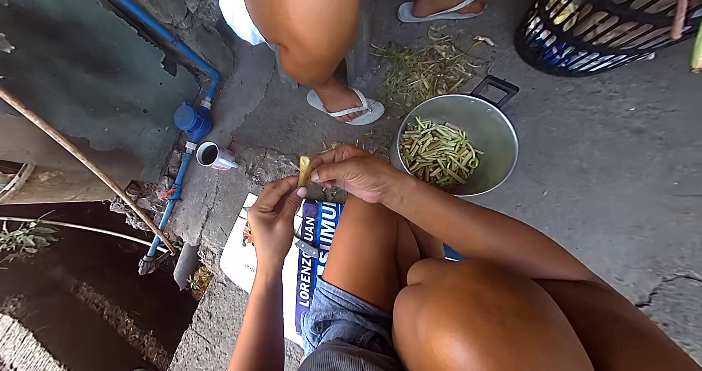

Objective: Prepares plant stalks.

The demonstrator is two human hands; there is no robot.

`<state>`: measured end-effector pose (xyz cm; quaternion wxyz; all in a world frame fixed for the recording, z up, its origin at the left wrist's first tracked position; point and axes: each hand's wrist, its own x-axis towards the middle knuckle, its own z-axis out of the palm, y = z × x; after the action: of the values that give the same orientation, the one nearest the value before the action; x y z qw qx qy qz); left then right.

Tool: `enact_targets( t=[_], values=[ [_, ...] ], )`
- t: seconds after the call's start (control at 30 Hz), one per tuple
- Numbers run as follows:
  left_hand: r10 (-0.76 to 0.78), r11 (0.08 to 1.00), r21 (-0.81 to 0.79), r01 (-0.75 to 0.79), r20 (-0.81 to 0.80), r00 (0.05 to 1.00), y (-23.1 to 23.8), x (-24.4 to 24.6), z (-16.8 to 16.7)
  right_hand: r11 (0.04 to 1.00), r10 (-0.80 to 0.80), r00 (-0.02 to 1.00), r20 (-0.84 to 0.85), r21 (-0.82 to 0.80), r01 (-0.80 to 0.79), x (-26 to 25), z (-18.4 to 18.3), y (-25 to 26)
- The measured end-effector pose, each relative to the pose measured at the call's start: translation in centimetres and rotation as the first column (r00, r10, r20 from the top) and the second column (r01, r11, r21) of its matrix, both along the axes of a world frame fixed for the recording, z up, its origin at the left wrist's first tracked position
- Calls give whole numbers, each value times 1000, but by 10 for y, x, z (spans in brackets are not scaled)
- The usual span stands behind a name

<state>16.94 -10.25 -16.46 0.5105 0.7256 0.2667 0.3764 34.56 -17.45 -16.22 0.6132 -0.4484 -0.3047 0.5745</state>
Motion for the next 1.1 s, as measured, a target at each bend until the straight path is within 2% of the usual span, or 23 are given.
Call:
enact_targets(
  t=[0.17, 0.27, 0.4, 0.53, 0.6, 0.67, 0.73, 0.83, 0.9, 0.97, 1.1],
  values=[
    [36, 974, -226, -10, 110, 993, 18, 1, 8, 993, 15, 991, 133, -122, 1, -5, -23, 11],
    [100, 955, -292, -43, 184, 978, 34, -3, 14, 982, 3, 964, 264, -185, 47, 1, -49, 18],
    [188, 930, -359, -79, 278, 942, 55, -14, 22, 944, 5, 872, 490, -290, 158, 23, -98, 25],
    [240, 908, -406, -102, 304, 922, 67, -22, 24, 850, 95, 760, 642, -450, 274, 58, -140, 26],
    [254, 903, -414, -117, 294, 921, 67, -20, 20, 806, 130, 746, 654, -507, 304, 67, -143, 26],
    [256, 904, -408, -130, 273, 927, 65, -14, 13, 807, 121, 767, 630, -512, 294, 69, -129, 28],
    [252, 907, -399, -135, 256, 933, 62, -5, 5, 875, 10, 778, 628, -383, 298, 64, -100, 28],
    [234, 921, -366, -135, 241, 942, 56, 10, -5, 949, -261, 711, 653, 37, 314, 45, -42, 29],
    [201, 944, -306, -124, 232, 952, 50, 19, -12, 909, -417, 661, 625, 298, 291, 30, -9, 30],
    [178, 962, -245, -122, 223, 958, 41, 28, -16, 840, -528, 610, 591, 469, 272, 14, 19, 29],
    [148, 984, -138, -117, 247, 958, 26, 42, -20, 772, -612, 530, 587, 588, 242, 0, 50, 26]
  ],
)
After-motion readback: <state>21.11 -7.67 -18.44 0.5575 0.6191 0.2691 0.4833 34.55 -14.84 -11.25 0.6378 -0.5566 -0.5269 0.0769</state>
